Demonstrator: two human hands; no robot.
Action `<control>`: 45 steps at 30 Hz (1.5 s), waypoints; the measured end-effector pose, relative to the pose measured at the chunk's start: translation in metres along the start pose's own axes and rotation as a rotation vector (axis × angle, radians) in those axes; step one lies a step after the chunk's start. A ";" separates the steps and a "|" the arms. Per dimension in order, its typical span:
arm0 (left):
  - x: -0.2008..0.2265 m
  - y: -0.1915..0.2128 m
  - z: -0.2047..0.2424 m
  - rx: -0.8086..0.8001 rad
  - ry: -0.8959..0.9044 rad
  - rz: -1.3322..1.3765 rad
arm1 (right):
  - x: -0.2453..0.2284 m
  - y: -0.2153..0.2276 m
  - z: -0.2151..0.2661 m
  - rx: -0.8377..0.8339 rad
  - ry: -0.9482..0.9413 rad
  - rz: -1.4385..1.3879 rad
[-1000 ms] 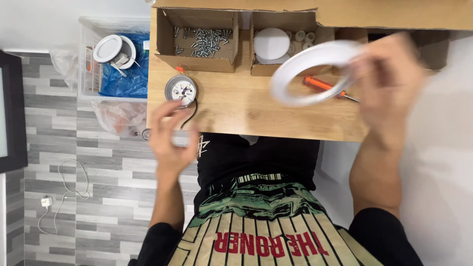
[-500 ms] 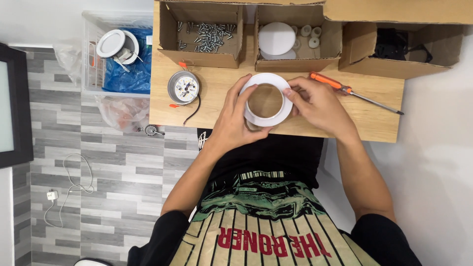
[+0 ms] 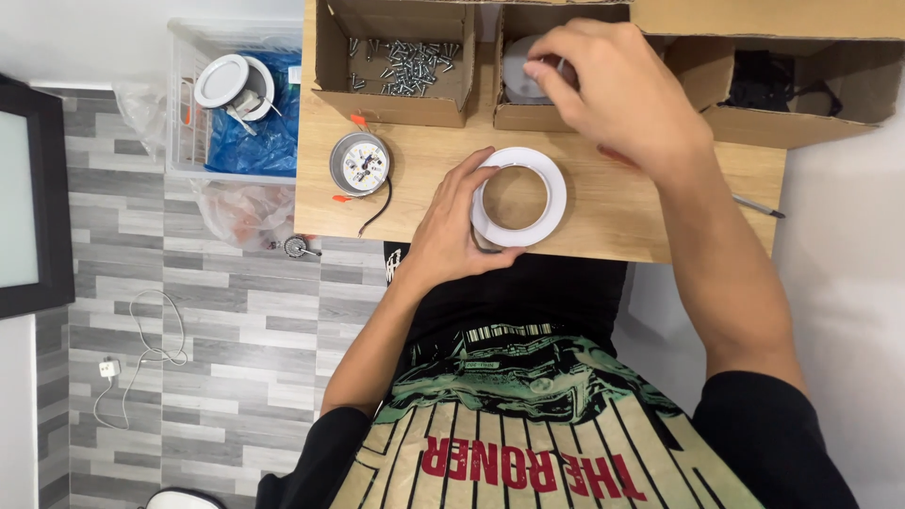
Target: The person assembles circular LED light fixtures by hand. They place a diffuser cover onto a white plastic housing, then insert the LED driver and bulb assembly into the housing, and finally secure the components together. This process is repeated for multiple units.
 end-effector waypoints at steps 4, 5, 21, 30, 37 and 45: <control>-0.003 -0.002 0.002 -0.016 0.017 0.002 | 0.031 -0.034 -0.029 -0.298 -0.215 0.126; -0.005 -0.004 0.003 -0.032 0.025 -0.001 | 0.042 -0.041 -0.032 -0.406 -0.332 0.137; -0.004 -0.009 0.001 -0.081 0.017 -0.086 | 0.050 -0.035 -0.018 -0.402 -0.391 0.245; -0.002 -0.009 0.000 -0.083 0.017 -0.105 | 0.035 -0.022 -0.001 0.011 0.027 0.331; -0.001 -0.009 0.000 -0.097 0.021 -0.119 | 0.012 -0.001 0.033 0.343 0.321 0.385; -0.004 -0.012 0.000 -0.105 0.024 -0.134 | -0.001 0.045 0.081 0.449 0.265 -0.118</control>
Point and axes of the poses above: each hand's wrist, its own z-axis away from the middle knuckle, its own y-axis out of the back of the hand, x = y × z, the point moved 10 cm from there along -z, towards the middle knuckle, and after that the axes turned 12 degrees about -y, right-handed, at the moved point
